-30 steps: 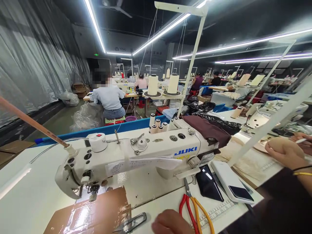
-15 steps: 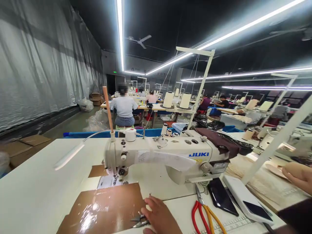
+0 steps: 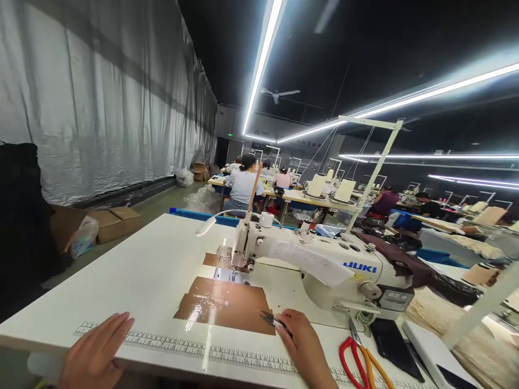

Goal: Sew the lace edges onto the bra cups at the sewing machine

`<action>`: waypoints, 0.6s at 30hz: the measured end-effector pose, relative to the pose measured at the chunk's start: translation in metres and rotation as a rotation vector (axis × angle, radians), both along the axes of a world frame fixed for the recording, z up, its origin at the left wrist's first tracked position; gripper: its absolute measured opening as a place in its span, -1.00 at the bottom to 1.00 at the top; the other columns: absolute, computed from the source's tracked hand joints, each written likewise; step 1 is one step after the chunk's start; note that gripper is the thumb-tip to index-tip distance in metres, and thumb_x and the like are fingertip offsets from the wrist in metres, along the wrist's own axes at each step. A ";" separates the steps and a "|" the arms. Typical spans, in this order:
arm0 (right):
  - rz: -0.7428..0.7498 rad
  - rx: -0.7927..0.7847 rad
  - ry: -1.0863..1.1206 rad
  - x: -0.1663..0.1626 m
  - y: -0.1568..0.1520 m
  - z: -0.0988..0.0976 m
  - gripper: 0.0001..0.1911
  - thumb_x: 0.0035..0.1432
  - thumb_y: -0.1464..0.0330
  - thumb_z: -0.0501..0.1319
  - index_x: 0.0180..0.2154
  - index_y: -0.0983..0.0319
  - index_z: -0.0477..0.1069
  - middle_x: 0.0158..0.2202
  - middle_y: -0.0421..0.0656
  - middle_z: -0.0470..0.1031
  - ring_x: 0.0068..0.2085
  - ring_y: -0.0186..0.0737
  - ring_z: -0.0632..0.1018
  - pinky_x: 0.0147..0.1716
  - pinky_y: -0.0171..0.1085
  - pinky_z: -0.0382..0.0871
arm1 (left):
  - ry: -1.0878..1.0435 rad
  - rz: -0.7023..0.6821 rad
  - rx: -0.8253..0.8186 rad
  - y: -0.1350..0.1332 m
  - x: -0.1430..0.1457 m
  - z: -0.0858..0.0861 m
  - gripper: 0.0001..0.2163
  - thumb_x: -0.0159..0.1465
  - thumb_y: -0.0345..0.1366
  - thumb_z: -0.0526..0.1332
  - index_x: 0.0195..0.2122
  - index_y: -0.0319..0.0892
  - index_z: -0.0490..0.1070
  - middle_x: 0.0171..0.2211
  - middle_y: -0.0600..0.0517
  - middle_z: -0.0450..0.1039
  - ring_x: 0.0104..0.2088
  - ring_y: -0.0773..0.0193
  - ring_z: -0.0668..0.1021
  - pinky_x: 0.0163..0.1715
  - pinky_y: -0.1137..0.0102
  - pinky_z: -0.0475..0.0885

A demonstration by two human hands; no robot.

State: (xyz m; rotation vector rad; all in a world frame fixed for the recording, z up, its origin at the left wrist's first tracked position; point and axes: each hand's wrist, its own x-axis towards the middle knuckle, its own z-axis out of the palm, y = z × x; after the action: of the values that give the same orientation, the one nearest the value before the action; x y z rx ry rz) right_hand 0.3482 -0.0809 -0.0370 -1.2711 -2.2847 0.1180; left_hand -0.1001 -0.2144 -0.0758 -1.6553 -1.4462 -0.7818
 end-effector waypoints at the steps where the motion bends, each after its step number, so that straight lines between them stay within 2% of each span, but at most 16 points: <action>1: -0.056 0.005 -0.012 0.000 0.000 0.001 -0.60 0.33 0.28 -0.07 -0.19 0.25 0.52 -0.21 0.02 0.52 -0.17 -0.05 0.53 -0.17 -0.12 0.41 | 0.047 -0.002 0.014 0.000 0.003 0.005 -0.51 0.05 -0.43 0.10 0.06 -0.09 0.30 -0.07 -0.11 0.50 -0.08 -0.03 0.54 -0.08 0.11 0.38; 4: -0.217 -0.011 -0.017 0.002 0.000 0.000 -0.47 0.35 0.24 -0.18 -0.30 0.28 0.52 -0.34 0.02 0.53 -0.30 -0.06 0.55 -0.30 -0.14 0.40 | 0.095 0.005 0.049 -0.003 0.010 0.017 -0.56 0.06 -0.46 0.07 0.02 -0.17 0.32 -0.10 -0.14 0.50 -0.11 -0.01 0.55 -0.12 0.13 0.39; 8: -0.322 -0.059 0.063 0.006 0.003 -0.006 -0.49 0.30 0.26 -0.17 -0.11 0.32 0.50 -0.15 0.05 0.58 -0.18 -0.01 0.59 -0.22 -0.11 0.45 | 0.095 0.004 0.063 -0.005 0.013 0.022 -0.57 0.07 -0.49 0.07 0.00 -0.18 0.32 -0.12 -0.15 0.50 -0.12 0.01 0.55 -0.12 0.13 0.39; 11: -0.313 -0.059 0.151 0.009 0.002 -0.010 -0.49 0.28 0.21 -0.13 -0.06 0.32 0.48 -0.07 0.03 0.56 -0.10 -0.01 0.58 -0.13 -0.10 0.46 | 0.076 0.009 0.058 -0.005 0.013 0.018 -0.55 0.06 -0.49 0.08 0.01 -0.17 0.30 -0.10 -0.16 0.49 -0.10 -0.01 0.54 -0.09 0.12 0.37; 15: -0.315 0.095 0.346 0.017 0.001 -0.014 -0.49 0.29 0.11 -0.09 -0.05 0.27 0.46 -0.04 0.00 0.54 -0.03 -0.06 0.55 -0.05 -0.11 0.44 | 0.037 0.023 0.029 -0.003 0.006 0.006 -0.51 0.06 -0.45 0.08 0.07 -0.13 0.28 -0.06 -0.14 0.48 -0.07 -0.03 0.53 -0.06 0.09 0.35; 18: -0.320 0.132 0.287 0.020 0.008 -0.018 -0.51 0.28 0.14 -0.07 -0.08 0.27 0.49 -0.09 0.02 0.55 -0.07 -0.02 0.55 -0.08 -0.07 0.45 | 0.023 0.000 0.011 0.001 -0.004 -0.009 -0.42 0.02 -0.43 0.09 0.13 -0.04 0.24 -0.04 -0.08 0.48 -0.05 -0.01 0.52 -0.04 0.13 0.34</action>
State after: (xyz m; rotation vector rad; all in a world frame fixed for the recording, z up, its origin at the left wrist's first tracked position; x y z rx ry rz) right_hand 0.3679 -0.0729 -0.0548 -1.4298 -1.7969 0.0326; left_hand -0.1042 -0.2137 -0.0844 -1.6505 -1.4239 -0.7672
